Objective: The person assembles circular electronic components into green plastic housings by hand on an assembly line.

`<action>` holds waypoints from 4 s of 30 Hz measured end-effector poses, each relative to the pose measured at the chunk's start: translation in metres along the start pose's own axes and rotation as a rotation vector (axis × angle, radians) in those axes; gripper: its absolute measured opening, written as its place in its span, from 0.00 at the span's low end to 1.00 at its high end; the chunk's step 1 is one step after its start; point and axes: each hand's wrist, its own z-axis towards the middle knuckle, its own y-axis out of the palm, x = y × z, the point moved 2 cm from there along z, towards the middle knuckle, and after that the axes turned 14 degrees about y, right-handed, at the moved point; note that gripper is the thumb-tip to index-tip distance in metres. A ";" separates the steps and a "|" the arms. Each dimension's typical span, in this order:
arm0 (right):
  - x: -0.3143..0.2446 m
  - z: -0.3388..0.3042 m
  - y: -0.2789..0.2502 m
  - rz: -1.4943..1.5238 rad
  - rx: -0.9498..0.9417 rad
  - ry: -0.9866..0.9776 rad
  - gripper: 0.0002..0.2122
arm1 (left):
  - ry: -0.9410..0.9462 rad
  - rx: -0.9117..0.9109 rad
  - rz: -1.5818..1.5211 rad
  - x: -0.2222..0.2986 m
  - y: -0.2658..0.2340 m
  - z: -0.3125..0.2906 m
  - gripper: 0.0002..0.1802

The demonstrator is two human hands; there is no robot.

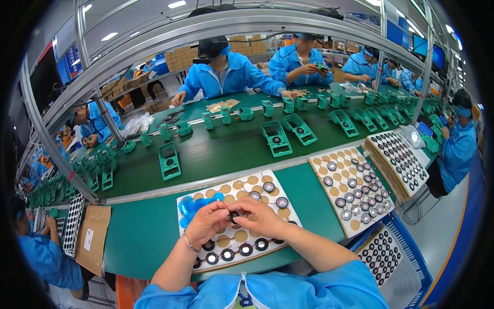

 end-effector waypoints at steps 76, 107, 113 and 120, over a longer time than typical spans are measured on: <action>-0.052 0.046 0.022 -0.302 0.068 -0.239 0.17 | 0.058 -0.032 -0.110 0.049 -0.016 -0.017 0.19; 0.009 0.280 0.055 -0.672 0.144 -0.228 0.13 | 0.351 0.128 1.491 0.085 -0.172 0.036 0.30; 0.055 0.328 0.070 -1.054 0.055 -0.265 0.13 | 0.356 0.013 1.816 0.056 -0.201 0.057 0.26; 0.070 0.339 0.070 -1.120 -0.025 -0.222 0.13 | 0.328 -0.022 1.688 0.050 -0.208 0.060 0.27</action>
